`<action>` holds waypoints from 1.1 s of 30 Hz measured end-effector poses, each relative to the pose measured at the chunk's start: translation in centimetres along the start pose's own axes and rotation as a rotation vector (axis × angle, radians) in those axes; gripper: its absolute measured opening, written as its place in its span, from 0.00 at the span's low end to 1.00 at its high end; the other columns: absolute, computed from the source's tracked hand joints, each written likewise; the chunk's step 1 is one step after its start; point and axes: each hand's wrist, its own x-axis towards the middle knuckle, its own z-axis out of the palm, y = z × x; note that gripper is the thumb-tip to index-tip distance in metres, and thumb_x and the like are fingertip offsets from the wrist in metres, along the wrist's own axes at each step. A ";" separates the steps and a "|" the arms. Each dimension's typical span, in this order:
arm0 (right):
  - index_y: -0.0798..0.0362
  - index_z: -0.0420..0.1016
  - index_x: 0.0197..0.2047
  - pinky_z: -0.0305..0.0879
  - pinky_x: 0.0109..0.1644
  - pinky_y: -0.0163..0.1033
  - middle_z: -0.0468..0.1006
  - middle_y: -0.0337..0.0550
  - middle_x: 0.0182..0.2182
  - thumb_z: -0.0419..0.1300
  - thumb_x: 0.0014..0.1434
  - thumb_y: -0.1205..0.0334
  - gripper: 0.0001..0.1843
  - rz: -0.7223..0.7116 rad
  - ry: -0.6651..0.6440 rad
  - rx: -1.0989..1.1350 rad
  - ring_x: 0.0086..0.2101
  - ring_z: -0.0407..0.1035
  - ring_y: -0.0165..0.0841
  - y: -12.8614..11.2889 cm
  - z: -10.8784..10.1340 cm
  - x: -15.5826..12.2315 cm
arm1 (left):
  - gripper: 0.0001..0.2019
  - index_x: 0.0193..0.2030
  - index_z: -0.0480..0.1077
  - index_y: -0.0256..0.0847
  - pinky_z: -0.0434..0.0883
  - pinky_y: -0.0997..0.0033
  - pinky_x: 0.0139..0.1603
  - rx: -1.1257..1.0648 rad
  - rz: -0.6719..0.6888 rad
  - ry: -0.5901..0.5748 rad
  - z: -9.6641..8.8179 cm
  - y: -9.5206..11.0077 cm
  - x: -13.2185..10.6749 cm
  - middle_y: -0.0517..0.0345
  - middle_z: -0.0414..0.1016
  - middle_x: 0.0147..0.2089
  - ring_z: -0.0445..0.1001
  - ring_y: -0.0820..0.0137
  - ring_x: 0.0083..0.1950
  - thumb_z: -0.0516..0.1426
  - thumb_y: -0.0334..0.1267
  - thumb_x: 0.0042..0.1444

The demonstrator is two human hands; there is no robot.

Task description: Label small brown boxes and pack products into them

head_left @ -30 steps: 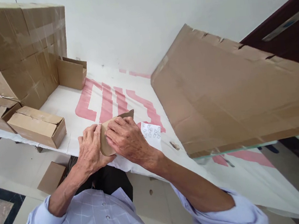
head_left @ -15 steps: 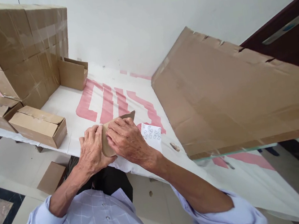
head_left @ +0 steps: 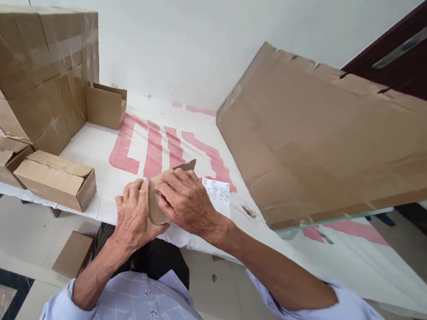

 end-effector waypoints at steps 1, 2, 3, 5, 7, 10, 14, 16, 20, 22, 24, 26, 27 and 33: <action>0.53 0.78 0.35 0.57 0.47 0.46 0.79 0.47 0.35 0.58 0.67 0.73 0.10 0.004 0.009 -0.013 0.40 0.64 0.41 0.0 0.0 -0.1 | 0.52 0.75 0.53 0.36 0.68 0.39 0.61 -0.003 0.001 -0.002 0.0 0.1 0.0 0.28 0.65 0.72 0.64 0.38 0.73 0.70 0.50 0.47; 0.53 0.78 0.35 0.57 0.47 0.46 0.79 0.47 0.34 0.58 0.66 0.74 0.11 0.002 0.014 -0.023 0.40 0.64 0.41 0.1 0.0 -0.2 | 0.52 0.75 0.53 0.37 0.68 0.39 0.61 -0.007 0.002 -0.004 0.1 0.1 0.1 0.29 0.65 0.72 0.64 0.38 0.73 0.70 0.50 0.47; 0.53 0.78 0.34 0.57 0.47 0.46 0.78 0.47 0.34 0.58 0.66 0.74 0.11 -0.002 0.018 -0.028 0.40 0.64 0.41 0.1 0.1 -0.3 | 0.52 0.75 0.54 0.37 0.68 0.39 0.61 -0.010 0.002 -0.004 0.1 0.2 0.1 0.29 0.65 0.72 0.64 0.38 0.73 0.70 0.50 0.48; 0.52 0.77 0.32 0.56 0.46 0.46 0.78 0.47 0.32 0.58 0.65 0.74 0.12 -0.003 0.020 -0.032 0.39 0.63 0.41 0.0 0.1 -0.4 | 0.51 0.75 0.54 0.38 0.68 0.39 0.61 -0.011 -0.001 -0.005 0.1 0.2 0.1 0.29 0.65 0.72 0.64 0.38 0.72 0.70 0.50 0.48; 0.52 0.76 0.30 0.56 0.46 0.46 0.77 0.46 0.31 0.58 0.65 0.74 0.13 -0.003 0.022 -0.033 0.39 0.62 0.41 0.0 0.2 -0.4 | 0.50 0.75 0.54 0.37 0.68 0.40 0.61 -0.005 -0.003 -0.006 0.0 0.3 0.1 0.29 0.65 0.72 0.64 0.38 0.72 0.70 0.49 0.48; 0.53 0.77 0.29 0.55 0.45 0.46 0.76 0.46 0.30 0.58 0.64 0.74 0.13 -0.010 0.025 -0.038 0.38 0.61 0.40 -0.1 0.2 -0.4 | 0.50 0.74 0.53 0.36 0.68 0.40 0.61 0.008 -0.002 -0.009 -0.2 0.4 0.0 0.28 0.65 0.71 0.64 0.39 0.72 0.70 0.48 0.49; 0.53 0.78 0.30 0.55 0.45 0.46 0.75 0.46 0.30 0.58 0.63 0.74 0.13 -0.007 0.010 -0.012 0.39 0.61 0.41 0.0 0.2 -0.2 | 0.50 0.74 0.53 0.36 0.68 0.40 0.61 0.020 -0.006 -0.013 -0.3 0.5 -0.1 0.28 0.65 0.71 0.64 0.39 0.72 0.70 0.47 0.49; 0.54 0.78 0.30 0.55 0.45 0.46 0.75 0.47 0.30 0.58 0.63 0.75 0.13 -0.005 0.016 0.001 0.39 0.62 0.41 0.0 0.2 -0.2 | 0.51 0.75 0.52 0.37 0.68 0.39 0.61 0.019 -0.012 -0.018 -0.2 0.5 -0.1 0.28 0.65 0.72 0.64 0.38 0.72 0.70 0.49 0.48; 0.53 0.78 0.29 0.56 0.44 0.46 0.76 0.47 0.30 0.57 0.63 0.75 0.13 0.001 -0.001 -0.014 0.39 0.62 0.41 0.0 0.1 -0.2 | 0.52 0.75 0.53 0.38 0.68 0.38 0.60 0.020 -0.015 -0.020 -0.1 0.6 -0.2 0.29 0.64 0.72 0.64 0.38 0.72 0.71 0.49 0.48; 0.53 0.77 0.29 0.56 0.44 0.46 0.76 0.47 0.31 0.57 0.63 0.75 0.13 0.009 -0.024 -0.026 0.39 0.63 0.41 -0.1 0.1 -0.3 | 0.51 0.75 0.54 0.37 0.68 0.39 0.60 0.021 -0.012 -0.011 0.0 0.6 -0.2 0.29 0.65 0.72 0.65 0.38 0.72 0.71 0.49 0.48; 0.52 0.77 0.29 0.56 0.44 0.46 0.76 0.47 0.30 0.57 0.63 0.74 0.13 0.012 -0.028 -0.034 0.39 0.63 0.41 -0.1 0.2 -0.2 | 0.51 0.75 0.54 0.36 0.68 0.39 0.60 0.024 -0.010 -0.007 0.0 0.6 -0.3 0.29 0.65 0.72 0.65 0.38 0.72 0.71 0.49 0.48; 0.52 0.76 0.29 0.56 0.44 0.46 0.76 0.46 0.30 0.57 0.63 0.74 0.13 0.006 -0.015 -0.032 0.38 0.63 0.41 -0.1 0.2 -0.2 | 0.51 0.75 0.54 0.35 0.68 0.39 0.60 0.029 -0.009 -0.006 -0.1 0.6 -0.3 0.28 0.65 0.72 0.64 0.38 0.72 0.71 0.48 0.48; 0.52 0.76 0.29 0.56 0.44 0.46 0.76 0.46 0.30 0.57 0.62 0.75 0.13 0.002 -0.003 -0.024 0.38 0.63 0.41 -0.1 0.2 -0.2 | 0.50 0.74 0.54 0.35 0.69 0.40 0.60 0.030 -0.010 -0.006 -0.1 0.6 -0.3 0.28 0.65 0.72 0.64 0.38 0.72 0.70 0.48 0.48; 0.51 0.73 0.28 0.57 0.43 0.45 0.74 0.45 0.29 0.57 0.61 0.76 0.13 -0.002 0.033 0.048 0.37 0.62 0.40 -0.1 0.2 -0.3 | 0.50 0.74 0.54 0.35 0.68 0.40 0.61 0.025 -0.011 0.000 0.0 0.5 -0.4 0.28 0.65 0.71 0.65 0.39 0.72 0.70 0.48 0.49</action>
